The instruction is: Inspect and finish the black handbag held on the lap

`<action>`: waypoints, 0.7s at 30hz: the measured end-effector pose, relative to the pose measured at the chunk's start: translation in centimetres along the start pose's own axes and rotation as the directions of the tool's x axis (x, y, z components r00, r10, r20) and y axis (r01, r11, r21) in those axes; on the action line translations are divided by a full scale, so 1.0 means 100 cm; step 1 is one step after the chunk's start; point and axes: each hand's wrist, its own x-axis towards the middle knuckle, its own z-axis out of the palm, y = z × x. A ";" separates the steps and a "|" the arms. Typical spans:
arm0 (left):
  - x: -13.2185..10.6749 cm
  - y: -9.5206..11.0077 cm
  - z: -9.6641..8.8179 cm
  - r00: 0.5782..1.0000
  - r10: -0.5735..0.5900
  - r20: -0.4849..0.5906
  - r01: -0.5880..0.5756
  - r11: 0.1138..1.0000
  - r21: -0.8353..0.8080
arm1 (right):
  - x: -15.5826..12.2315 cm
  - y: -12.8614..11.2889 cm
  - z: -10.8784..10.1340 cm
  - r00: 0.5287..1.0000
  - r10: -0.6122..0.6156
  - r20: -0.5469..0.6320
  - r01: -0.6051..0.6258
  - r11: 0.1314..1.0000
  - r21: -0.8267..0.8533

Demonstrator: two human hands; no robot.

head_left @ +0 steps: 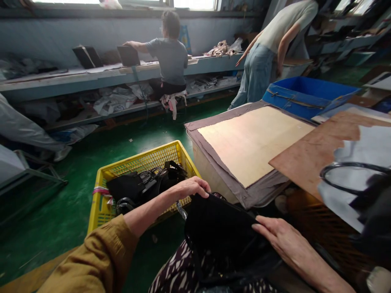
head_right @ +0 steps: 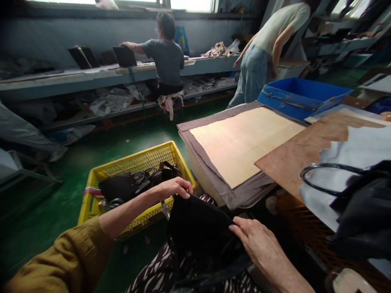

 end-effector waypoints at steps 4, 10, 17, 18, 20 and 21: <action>0.007 -0.002 0.000 0.992 -0.109 0.057 0.114 0.989 -0.090 | -0.001 0.004 0.004 1.000 -0.017 -0.024 0.017 1.000 0.020; 0.009 -0.001 0.001 0.997 -0.071 0.007 0.071 0.997 0.028 | 0.002 -0.003 0.001 1.000 -0.019 0.000 0.019 1.000 -0.013; 0.000 0.028 0.019 0.977 0.209 0.046 -0.191 0.752 0.631 | 0.004 -0.026 -0.012 0.995 -0.045 0.091 0.052 0.996 -0.071; -0.001 0.030 0.024 0.970 0.237 0.051 -0.204 0.683 0.701 | 0.004 -0.028 -0.013 0.995 -0.037 0.094 0.044 0.996 -0.083; -0.002 0.030 0.035 0.960 0.271 0.062 -0.212 0.571 0.793 | 0.003 -0.031 -0.016 0.995 -0.024 0.096 0.032 0.995 -0.092; -0.001 0.029 0.039 0.957 0.281 0.067 -0.216 0.540 0.813 | 0.003 -0.032 -0.017 0.995 -0.020 0.097 0.029 0.996 -0.089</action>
